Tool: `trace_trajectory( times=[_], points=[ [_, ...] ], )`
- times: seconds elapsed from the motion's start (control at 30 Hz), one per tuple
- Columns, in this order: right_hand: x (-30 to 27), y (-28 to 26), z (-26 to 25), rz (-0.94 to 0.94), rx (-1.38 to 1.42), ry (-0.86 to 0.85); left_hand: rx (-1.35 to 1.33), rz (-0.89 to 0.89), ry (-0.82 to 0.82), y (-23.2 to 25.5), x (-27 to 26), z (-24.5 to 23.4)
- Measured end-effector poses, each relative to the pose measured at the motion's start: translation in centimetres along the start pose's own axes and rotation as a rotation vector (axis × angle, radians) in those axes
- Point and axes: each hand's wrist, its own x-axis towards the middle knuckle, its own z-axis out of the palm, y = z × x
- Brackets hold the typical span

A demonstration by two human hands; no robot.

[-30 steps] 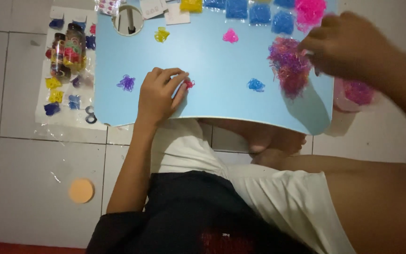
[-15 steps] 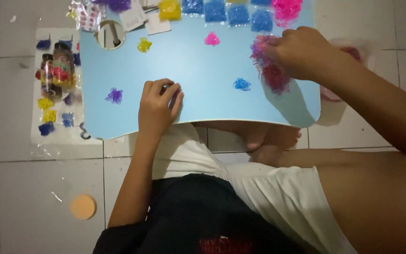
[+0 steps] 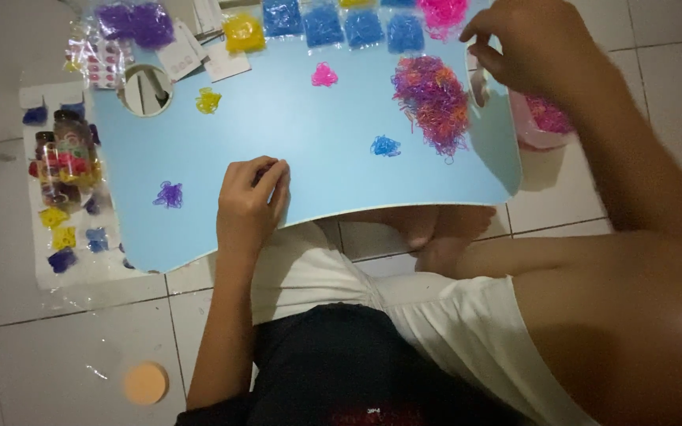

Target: Sorting small colorful rubber bands into piles by color on a light blue surface.

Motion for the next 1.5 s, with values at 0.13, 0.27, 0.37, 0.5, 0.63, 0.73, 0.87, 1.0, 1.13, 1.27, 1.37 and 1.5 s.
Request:
trace_trajectory(
  times=[0.13, 0.27, 0.37, 0.5, 0.63, 0.73, 0.87, 1.0, 1.13, 1.27, 1.37, 1.5],
  points=[
    [-1.9, -0.7, 1.2, -0.006, 0.155, 0.076, -0.015, 0.003, 0.013, 0.1, 0.3, 0.2],
    [-3.3, -2.1, 0.3, 0.041, 0.142, -0.051, 0.006, -0.026, -0.043, 0.3, 0.0, 0.3],
    [-3.0, -3.0, -1.2, 0.055, 0.227, -0.170, -0.014, -0.046, -0.056, 0.0, -0.2, 1.0],
    [-3.2, -3.5, -1.5, 0.030, 0.392, -0.283, -0.084, -0.007, -0.045, 0.0, -0.7, 1.7],
    [-3.2, -3.9, -1.2, 0.009, 0.450, -0.330, -0.107, -0.036, -0.051, 0.2, -0.3, 1.4],
    [-3.3, -4.2, -0.8, 0.086, 0.357, -0.427, -0.107, -0.042, -0.045, 0.1, -0.2, 1.4],
    [-3.8, -3.5, 0.2, 0.121, 0.205, -0.490, -0.095, -0.044, -0.023, 0.3, -0.1, 1.4],
    [-4.4, -3.4, 1.4, 0.071, 0.276, -0.434, -0.113, -0.021, -0.025, 0.4, 0.0, 1.1],
    [-4.2, -4.2, 1.2, 0.059, 0.322, -0.420, -0.107, -0.022, -0.027, 0.5, 0.2, 1.0],
    [-4.6, -4.4, 2.1, 0.028, 0.298, -0.380, -0.077, -0.014, -0.037, 0.5, 0.0, 1.1],
    [-4.7, -4.3, 2.7, 0.010, 0.310, -0.340, -0.095, -0.016, -0.019, 0.7, 0.2, 0.9],
    [-4.8, -4.2, 1.7, 0.020, 0.380, -0.330, -0.106, -0.031, -0.045, 1.0, 0.3, 0.6]
  ],
)
